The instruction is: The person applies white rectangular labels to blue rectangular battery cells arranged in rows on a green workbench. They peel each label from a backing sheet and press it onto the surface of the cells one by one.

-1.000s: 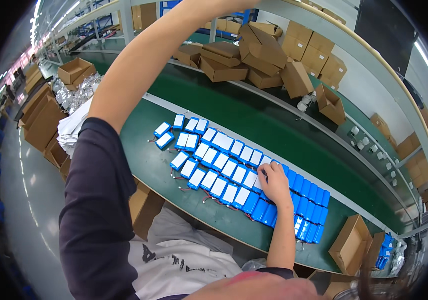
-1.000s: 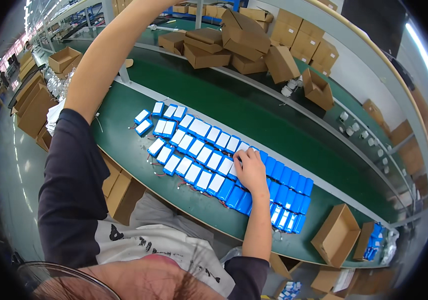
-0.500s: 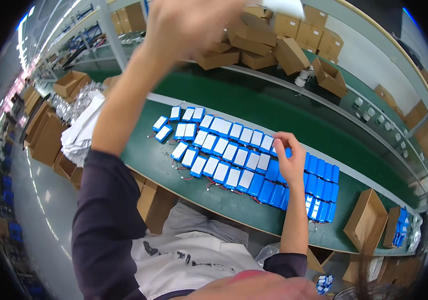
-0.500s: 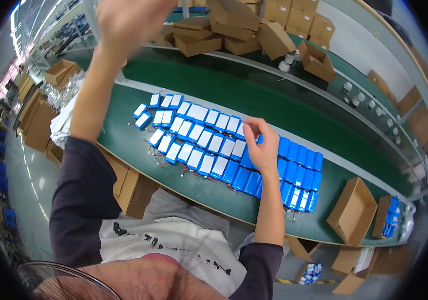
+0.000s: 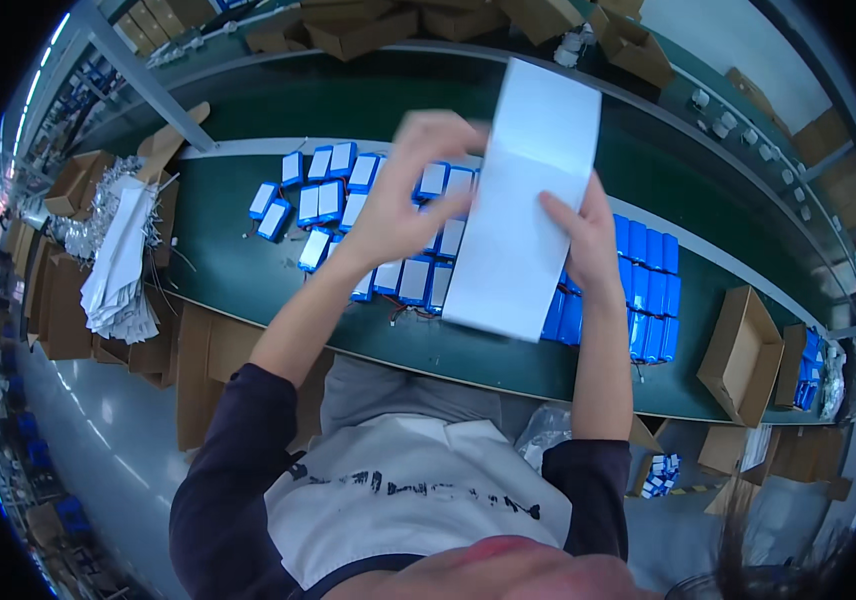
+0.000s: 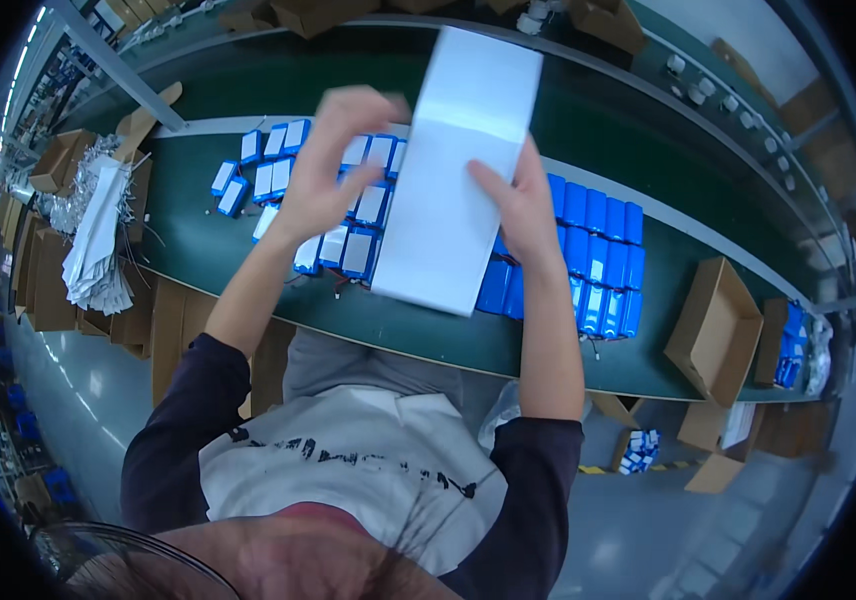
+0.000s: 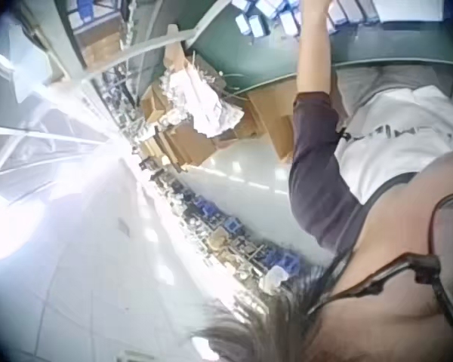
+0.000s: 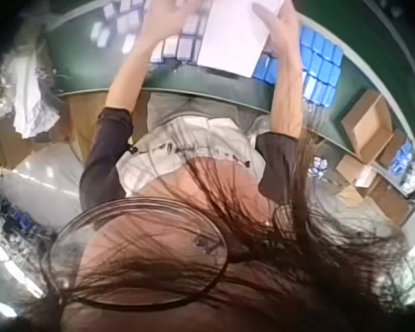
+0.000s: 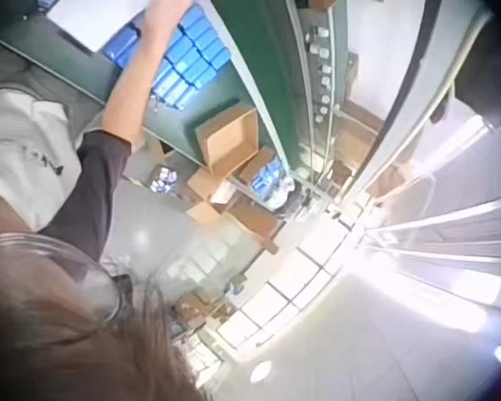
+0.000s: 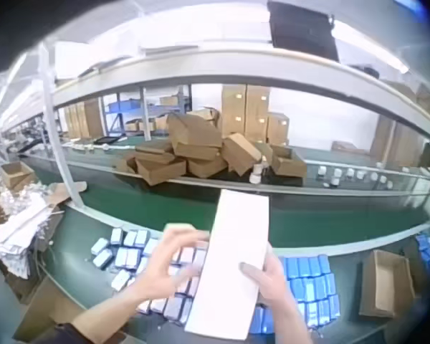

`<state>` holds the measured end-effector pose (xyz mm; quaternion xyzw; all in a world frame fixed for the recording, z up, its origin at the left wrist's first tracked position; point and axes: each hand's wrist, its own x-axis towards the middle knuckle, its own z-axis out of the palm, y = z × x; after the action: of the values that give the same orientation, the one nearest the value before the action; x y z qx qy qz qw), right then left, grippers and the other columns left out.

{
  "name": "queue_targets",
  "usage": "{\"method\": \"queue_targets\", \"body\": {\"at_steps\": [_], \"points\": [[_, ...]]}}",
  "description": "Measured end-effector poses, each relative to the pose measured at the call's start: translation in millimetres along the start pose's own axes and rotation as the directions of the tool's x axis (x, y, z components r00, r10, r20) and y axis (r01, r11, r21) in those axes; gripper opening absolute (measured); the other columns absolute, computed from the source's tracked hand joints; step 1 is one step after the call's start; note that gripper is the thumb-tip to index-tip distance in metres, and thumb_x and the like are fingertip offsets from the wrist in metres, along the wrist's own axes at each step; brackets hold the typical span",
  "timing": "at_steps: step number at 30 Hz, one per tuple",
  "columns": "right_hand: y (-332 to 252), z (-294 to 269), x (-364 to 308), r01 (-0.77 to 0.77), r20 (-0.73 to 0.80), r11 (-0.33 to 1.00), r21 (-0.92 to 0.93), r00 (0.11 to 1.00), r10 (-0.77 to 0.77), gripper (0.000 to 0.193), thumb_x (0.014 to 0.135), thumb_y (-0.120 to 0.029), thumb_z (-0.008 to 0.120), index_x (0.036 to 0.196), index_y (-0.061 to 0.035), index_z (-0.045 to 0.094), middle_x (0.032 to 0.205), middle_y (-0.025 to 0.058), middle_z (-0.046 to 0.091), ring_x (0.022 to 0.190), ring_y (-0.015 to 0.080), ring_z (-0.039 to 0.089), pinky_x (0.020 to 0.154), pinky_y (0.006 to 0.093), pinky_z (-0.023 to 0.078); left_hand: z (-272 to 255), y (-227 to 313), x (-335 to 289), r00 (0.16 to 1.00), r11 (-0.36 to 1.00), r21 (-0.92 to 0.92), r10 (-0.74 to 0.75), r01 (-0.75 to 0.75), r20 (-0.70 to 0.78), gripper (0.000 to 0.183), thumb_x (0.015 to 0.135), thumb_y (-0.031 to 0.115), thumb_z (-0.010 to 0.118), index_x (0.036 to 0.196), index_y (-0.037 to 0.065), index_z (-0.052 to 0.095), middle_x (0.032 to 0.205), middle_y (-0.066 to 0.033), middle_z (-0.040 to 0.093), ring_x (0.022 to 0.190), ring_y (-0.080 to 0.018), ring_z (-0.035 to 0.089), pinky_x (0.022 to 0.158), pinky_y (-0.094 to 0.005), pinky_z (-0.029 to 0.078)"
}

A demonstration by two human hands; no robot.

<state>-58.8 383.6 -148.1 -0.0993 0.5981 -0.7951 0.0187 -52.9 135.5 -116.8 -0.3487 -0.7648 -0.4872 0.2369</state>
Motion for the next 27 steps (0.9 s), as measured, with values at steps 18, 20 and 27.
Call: {"method": "queue_targets", "body": {"at_steps": [18, 20, 27], "points": [[51.5, 61.9, -23.4, -0.067, -0.035, 0.996, -0.057, 0.997, 0.065, 0.045, 0.113, -0.034, 0.05, 0.134, 0.0045, 0.058, 0.122, 0.011, 0.07, 0.109, 0.0131, 0.063, 0.095, 0.0282, 0.049, 45.2, -16.5, -30.9, 0.687, 0.397, -0.716, -0.709, 0.574, 0.158, 0.06, 0.109, 0.054, 0.045, 0.13, 0.002, 0.066, 0.115, -0.0115, 0.069, 0.102, -0.0155, 0.066, 0.09, -0.0304, 0.051], [47.6, 52.6, -15.3, -0.045, -0.023, 0.986, -0.162, 0.999, 0.042, 0.044, 0.113, -0.033, 0.05, 0.134, 0.0046, 0.059, 0.12, 0.0108, 0.071, 0.108, 0.0126, 0.064, 0.094, 0.0277, 0.049, 38.7, -27.0, -27.0, 0.708, 0.48, -0.657, -0.696, 0.582, 0.119, 0.061, 0.108, 0.057, 0.046, 0.131, 0.003, 0.065, 0.116, -0.0119, 0.069, 0.104, -0.0159, 0.066, 0.09, -0.0316, 0.052], [42.9, 52.0, -19.3, -0.146, 0.065, 0.977, -0.158, 0.985, 0.158, 0.041, 0.111, -0.032, 0.054, 0.129, 0.0036, 0.064, 0.115, 0.0097, 0.073, 0.101, 0.0116, 0.065, 0.088, 0.0253, 0.051, 43.1, -19.4, -22.8, 0.594, 0.272, -0.769, -0.787, 0.578, 0.168, 0.068, 0.107, 0.063, 0.042, 0.139, 0.005, 0.059, 0.122, -0.0136, 0.068, 0.113, -0.018, 0.065, 0.092, -0.0325, 0.054]]}}
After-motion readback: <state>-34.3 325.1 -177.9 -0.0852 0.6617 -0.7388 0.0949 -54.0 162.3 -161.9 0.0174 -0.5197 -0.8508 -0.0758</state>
